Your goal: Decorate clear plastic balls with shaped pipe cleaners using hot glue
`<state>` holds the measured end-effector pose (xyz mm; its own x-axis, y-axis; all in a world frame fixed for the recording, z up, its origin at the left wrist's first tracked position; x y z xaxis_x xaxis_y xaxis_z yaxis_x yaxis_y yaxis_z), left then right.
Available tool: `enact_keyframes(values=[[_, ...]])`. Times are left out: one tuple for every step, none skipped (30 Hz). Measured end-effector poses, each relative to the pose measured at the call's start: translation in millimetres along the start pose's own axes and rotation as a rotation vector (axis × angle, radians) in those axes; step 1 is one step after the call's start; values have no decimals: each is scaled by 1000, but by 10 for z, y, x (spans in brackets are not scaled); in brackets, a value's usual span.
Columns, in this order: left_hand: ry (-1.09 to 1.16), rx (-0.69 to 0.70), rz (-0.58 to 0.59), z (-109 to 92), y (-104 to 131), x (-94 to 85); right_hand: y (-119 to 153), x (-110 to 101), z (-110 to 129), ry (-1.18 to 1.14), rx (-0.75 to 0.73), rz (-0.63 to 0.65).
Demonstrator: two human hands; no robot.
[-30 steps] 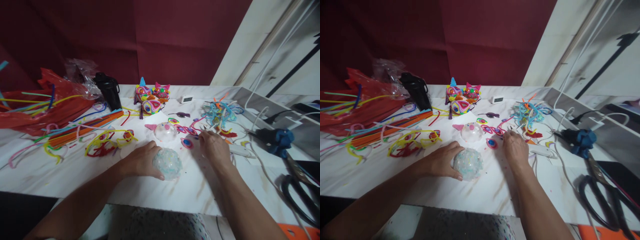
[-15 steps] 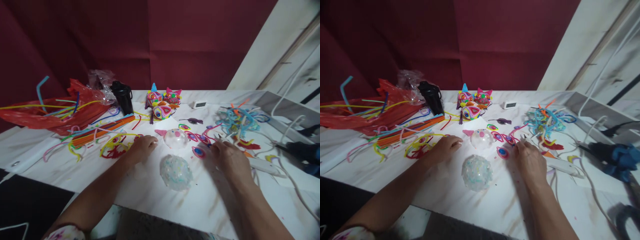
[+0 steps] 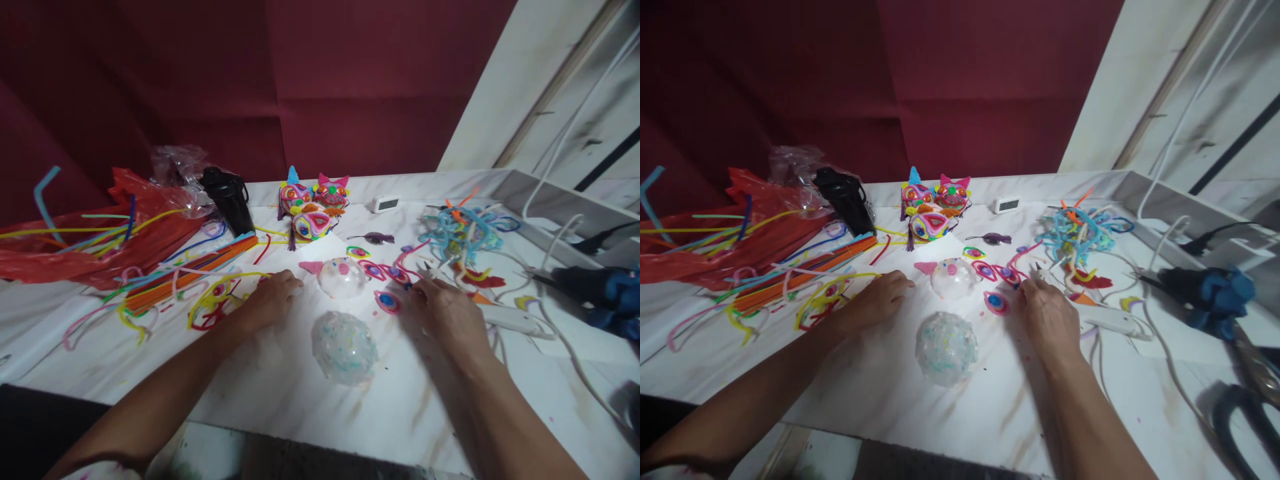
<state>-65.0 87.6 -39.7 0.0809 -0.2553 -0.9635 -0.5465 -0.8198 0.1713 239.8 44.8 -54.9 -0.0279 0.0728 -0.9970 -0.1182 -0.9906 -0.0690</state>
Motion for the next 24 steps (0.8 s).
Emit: enact_keyframes(values=[[3,17,-19,47,-3,14,-5,-3,2,-1,10,9],[7,35,-38,92,-7,30,-11,-5,2,0,19,17],[12,49,-54,134,-13,47,-18,-6,1,-1,25,23],[17,64,-64,170,-19,60,-23,-7,-2,-1,33,24],[25,78,-73,199,-24,67,-27,-9,-5,2,39,23],[39,87,-84,221,-27,63,-28,-11,-10,10,46,17],[64,94,-97,236,-26,47,-28,-13,-15,19,54,8],[98,96,-114,247,-21,17,-26,-15,-21,24,57,0],[140,93,-138,256,-11,-26,-23,-16,-28,28,62,-12],[182,89,-168,264,5,-79,-21,-16,-35,28,67,-24],[220,81,-203,274,26,-140,-20,-14,-43,27,68,-34],[248,75,-242,288,52,-204,-21,-10,-52,29,68,-42],[272,64,-280,308,83,-268,-23,-3,-61,36,65,-49],[289,46,-309,334,117,-326,-26,4,-71,48,63,-54],[300,27,-332,367,156,-377,-30,12,-81,60,59,-61],[306,9,-347,405,197,-418,-32,20,-90,70,56,-72],[304,-10,-361,448,241,-450,-34,26,-98,78,49,-84],[292,-26,-374,493,286,-472,-35,31,-104,88,39,-95],[272,-41,-386,537,330,-488,-35,35,-109,98,24,-104],[247,-55,-400,579,373,-497,-35,38,-110,107,6,-111],[220,-69,-414,616,411,-502,-36,41,-110,114,-11,-111],[194,-82,-419,646,441,-503,-37,46,-108,118,-24,-106],[173,-92,-418,667,464,-500,-39,51,-106,113,-33,-111],[156,-93,-406,679,476,-493,-41,58,-103,91,-40,-119]])
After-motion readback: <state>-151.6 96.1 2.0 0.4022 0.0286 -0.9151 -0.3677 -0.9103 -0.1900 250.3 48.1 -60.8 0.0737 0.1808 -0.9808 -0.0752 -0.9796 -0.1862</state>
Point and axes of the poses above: each hand's wrist, its own y-axis away from the middle knuckle, its own x-axis out of the palm, z = x × y, the point moved 1 cm from there along -y, towards the middle knuckle, and after that the axes turned 10 degrees about z, right-handed, at the moved point
